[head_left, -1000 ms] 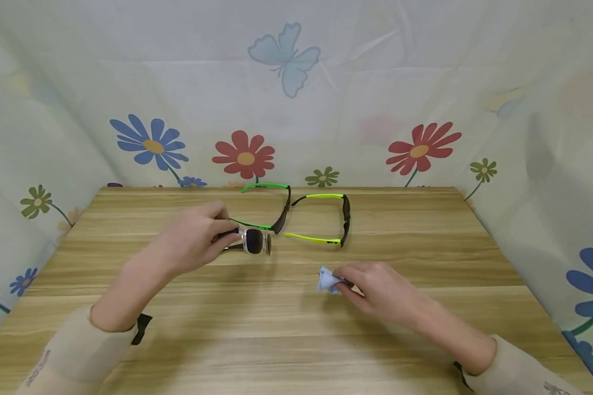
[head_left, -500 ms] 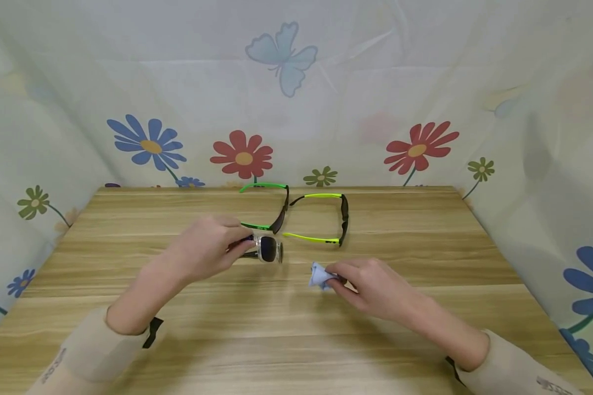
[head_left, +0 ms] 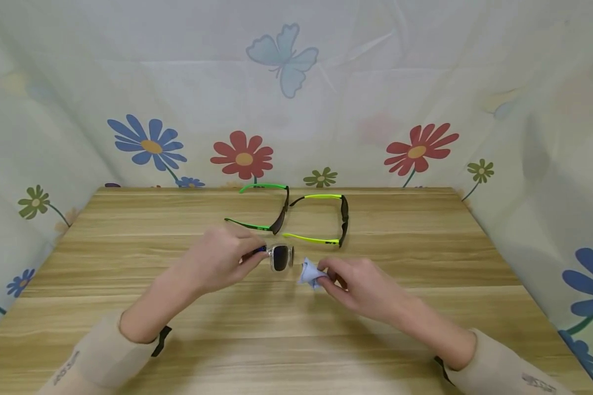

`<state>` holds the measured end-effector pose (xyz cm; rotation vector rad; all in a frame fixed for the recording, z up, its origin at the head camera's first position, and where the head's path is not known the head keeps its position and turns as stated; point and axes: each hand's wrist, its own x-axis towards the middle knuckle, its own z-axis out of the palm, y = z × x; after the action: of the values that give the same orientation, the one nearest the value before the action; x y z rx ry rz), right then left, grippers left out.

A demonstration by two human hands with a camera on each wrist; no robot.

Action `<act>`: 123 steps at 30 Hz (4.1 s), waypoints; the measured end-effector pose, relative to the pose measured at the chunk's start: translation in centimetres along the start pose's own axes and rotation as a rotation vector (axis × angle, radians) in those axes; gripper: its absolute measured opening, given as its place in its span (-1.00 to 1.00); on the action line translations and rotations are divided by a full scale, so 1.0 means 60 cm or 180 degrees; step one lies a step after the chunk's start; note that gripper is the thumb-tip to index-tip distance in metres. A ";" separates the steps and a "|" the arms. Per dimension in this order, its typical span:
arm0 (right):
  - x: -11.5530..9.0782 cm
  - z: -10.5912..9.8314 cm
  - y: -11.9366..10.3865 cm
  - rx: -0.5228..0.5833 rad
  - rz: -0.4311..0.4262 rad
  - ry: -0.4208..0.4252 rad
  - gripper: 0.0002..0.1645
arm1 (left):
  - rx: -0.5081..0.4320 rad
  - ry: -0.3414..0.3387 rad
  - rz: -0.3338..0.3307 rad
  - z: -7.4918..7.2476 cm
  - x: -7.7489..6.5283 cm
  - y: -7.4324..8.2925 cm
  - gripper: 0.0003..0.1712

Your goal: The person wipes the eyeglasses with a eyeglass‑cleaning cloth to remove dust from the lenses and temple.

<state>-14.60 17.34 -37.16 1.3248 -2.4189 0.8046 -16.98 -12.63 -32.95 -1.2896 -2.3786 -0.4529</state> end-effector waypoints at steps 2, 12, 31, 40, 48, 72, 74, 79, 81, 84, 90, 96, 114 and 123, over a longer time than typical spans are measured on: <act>0.004 0.001 -0.002 0.0019 -0.0015 0.0034 -0.78 | 0.0003 0.0015 0.0042 0.004 0.001 0.002 -0.90; 0.019 0.019 -0.002 0.0098 -0.0309 0.0260 -0.79 | 0.0014 -0.0010 0.0118 0.018 0.000 0.021 -0.87; 0.041 0.030 -0.014 0.0150 -0.0477 0.0592 -0.76 | -0.0148 0.0038 0.0203 0.031 0.010 0.037 -0.87; 0.045 0.024 -0.010 -0.0013 -0.0357 0.0626 -0.88 | -0.0096 0.0111 0.0278 0.037 0.008 0.035 -0.90; 0.040 0.024 0.012 -0.0088 -0.0108 0.0646 -0.83 | -0.0226 0.0213 0.0221 0.036 0.006 0.028 -0.86; 0.045 0.025 -0.003 0.0238 -0.0131 0.0629 -0.80 | -0.0307 0.0276 0.0239 0.034 0.014 0.024 -0.79; 0.047 0.024 -0.004 0.0259 -0.0185 0.0667 -0.85 | -0.0308 0.0292 0.0266 0.035 0.015 0.025 -0.80; 0.051 0.020 -0.008 0.0277 -0.0293 0.0739 -0.94 | -0.0332 0.0327 0.0296 0.037 0.017 0.025 -0.80; 0.053 0.018 -0.009 0.0263 -0.0318 0.0757 -0.90 | -0.0344 0.0332 0.0296 0.037 0.017 0.026 -0.81; 0.054 0.015 -0.007 0.0232 -0.0331 0.0772 -0.85 | -0.0360 0.0338 0.0300 0.038 0.018 0.026 -0.83; 0.051 0.012 -0.001 0.0189 -0.0167 0.0777 -0.82 | -0.0367 0.0390 0.0328 0.037 0.019 0.026 -0.86; 0.045 0.012 0.006 0.0063 0.0019 0.0726 -0.85 | -0.0355 0.0452 0.0346 0.032 0.019 0.025 -0.84; 0.043 0.006 0.007 0.0109 0.0110 0.0613 -0.83 | -0.0343 0.0537 0.0267 0.026 0.021 0.027 -0.84; 0.049 0.006 -0.008 0.0200 -0.0150 0.0740 -0.79 | -0.0261 0.0546 0.0323 0.032 0.022 0.028 -0.84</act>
<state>-15.83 14.92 -35.86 1.2301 -2.1916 0.9711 -16.54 -9.95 -33.81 -1.3426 -2.1634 -0.6099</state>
